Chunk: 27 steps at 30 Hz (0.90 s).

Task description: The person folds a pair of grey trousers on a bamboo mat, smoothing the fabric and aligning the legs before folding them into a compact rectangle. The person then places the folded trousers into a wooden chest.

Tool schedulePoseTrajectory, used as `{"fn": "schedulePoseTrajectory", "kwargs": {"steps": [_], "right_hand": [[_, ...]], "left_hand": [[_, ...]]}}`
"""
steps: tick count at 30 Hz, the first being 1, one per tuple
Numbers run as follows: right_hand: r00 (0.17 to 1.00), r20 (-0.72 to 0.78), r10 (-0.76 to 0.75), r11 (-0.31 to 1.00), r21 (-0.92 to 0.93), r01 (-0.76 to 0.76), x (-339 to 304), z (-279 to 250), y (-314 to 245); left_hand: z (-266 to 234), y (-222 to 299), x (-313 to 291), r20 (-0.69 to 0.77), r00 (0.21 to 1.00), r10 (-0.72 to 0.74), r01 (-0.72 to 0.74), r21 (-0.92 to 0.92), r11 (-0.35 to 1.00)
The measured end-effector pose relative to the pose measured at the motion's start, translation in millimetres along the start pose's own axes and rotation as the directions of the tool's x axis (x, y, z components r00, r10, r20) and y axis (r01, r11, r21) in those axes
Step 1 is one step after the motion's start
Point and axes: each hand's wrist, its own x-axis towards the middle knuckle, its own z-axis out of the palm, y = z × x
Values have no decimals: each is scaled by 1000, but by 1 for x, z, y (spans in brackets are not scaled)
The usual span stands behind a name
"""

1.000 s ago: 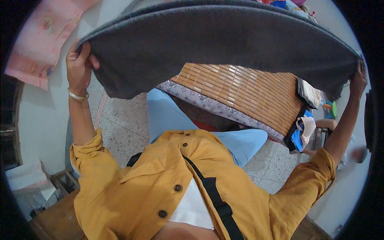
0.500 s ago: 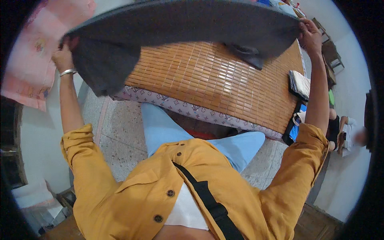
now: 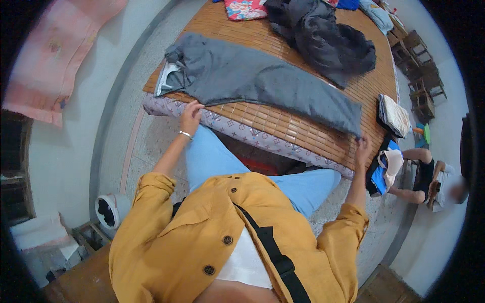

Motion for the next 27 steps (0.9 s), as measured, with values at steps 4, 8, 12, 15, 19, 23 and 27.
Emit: {"fn": "schedulePoseTrajectory", "kwargs": {"steps": [4, 8, 12, 15, 19, 23, 27], "right_hand": [[887, -68, 457, 764, 541, -352, -48, 16, 29], [698, -78, 712, 513, 737, -441, -34, 29, -22], [717, -232, 657, 736, 404, -544, -20, 36, 23], [811, -266, 521, 851, 239, -468, -10, 9, 76], [866, -356, 352, 912, -78, -403, -12, -9, 59], [774, -419, 476, 662, -409, -628, -24, -34, 27], [861, -472, 186, 293, -810, -508, -35, -5, -14]], "left_hand": [[13, -1, 7, -41, 962, -269, 266, -74, 961], [11, 39, 28, -91, 771, -630, 575, -325, 751], [32, 1, 38, -282, 856, -433, 473, 89, 877], [46, -19, 40, -228, 860, -457, 464, -26, 885], [35, 20, 13, -111, 888, -445, 446, -18, 895], [46, 43, -23, 231, 903, -363, 404, -162, 900], [19, 91, -21, 595, 647, -476, 604, -20, 796]]}}
